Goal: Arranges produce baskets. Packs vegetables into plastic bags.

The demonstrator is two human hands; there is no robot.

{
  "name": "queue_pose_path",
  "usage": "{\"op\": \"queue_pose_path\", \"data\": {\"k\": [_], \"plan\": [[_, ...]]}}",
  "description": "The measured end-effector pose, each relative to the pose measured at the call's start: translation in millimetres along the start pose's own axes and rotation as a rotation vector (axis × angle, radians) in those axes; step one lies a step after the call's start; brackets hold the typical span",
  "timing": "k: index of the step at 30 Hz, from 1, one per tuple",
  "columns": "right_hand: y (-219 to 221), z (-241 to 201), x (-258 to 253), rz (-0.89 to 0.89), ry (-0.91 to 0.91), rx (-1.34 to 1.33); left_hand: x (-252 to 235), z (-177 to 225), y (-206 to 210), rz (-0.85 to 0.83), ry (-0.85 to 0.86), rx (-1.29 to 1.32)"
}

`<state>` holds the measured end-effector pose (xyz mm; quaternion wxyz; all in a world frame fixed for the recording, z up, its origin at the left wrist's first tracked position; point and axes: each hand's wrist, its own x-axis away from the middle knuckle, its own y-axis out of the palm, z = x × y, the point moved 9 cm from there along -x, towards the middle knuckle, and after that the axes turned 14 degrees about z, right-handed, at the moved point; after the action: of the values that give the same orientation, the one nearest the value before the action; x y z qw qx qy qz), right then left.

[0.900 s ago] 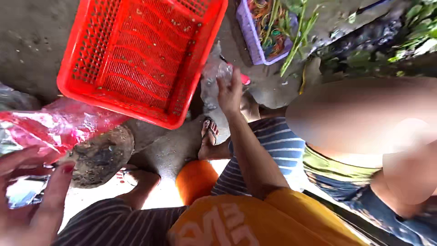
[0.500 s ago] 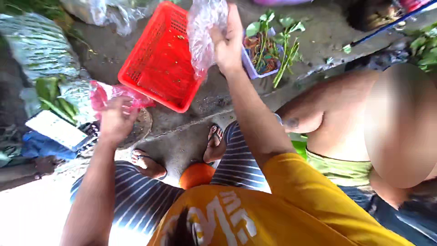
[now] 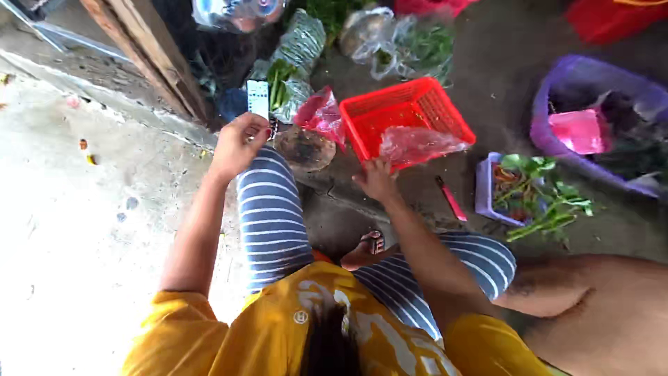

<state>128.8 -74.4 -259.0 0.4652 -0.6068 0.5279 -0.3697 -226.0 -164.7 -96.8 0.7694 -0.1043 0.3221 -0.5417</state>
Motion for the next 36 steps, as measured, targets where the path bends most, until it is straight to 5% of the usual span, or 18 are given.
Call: {"op": "queue_pose_path", "data": {"k": [4,7,9,15,20,24,28,32,36], "plan": [[17,-3,2,-0.101,0.004,0.102,58,-99,-58,0.322,-0.321,0.064],[-10,-9,-14,-0.038,-0.037,0.084,95,-165,-46,0.205,-0.66,-0.054],[-22,-19,-20,-0.027,-0.016,0.071,94,-172,-25,0.08,-0.698,-0.095],[-20,-51,-66,0.24,0.084,-0.178,-33,-130,61,-0.071,-0.488,-0.001],[-21,-56,-81,0.534,0.142,-0.398,-165,-67,172,-0.441,-0.285,-0.123],[-16,8,-141,0.301,0.348,-0.349,-287,-76,252,-0.407,-0.088,-0.301],[5,57,-215,-0.046,0.54,-0.176,-397,-98,298,-0.264,-0.093,-0.409],[76,85,-241,0.189,0.369,-0.097,-439,-85,365,-0.255,-0.022,-0.397],[92,80,-231,0.437,0.191,0.026,-411,-49,465,-0.425,0.32,-0.534]]}}
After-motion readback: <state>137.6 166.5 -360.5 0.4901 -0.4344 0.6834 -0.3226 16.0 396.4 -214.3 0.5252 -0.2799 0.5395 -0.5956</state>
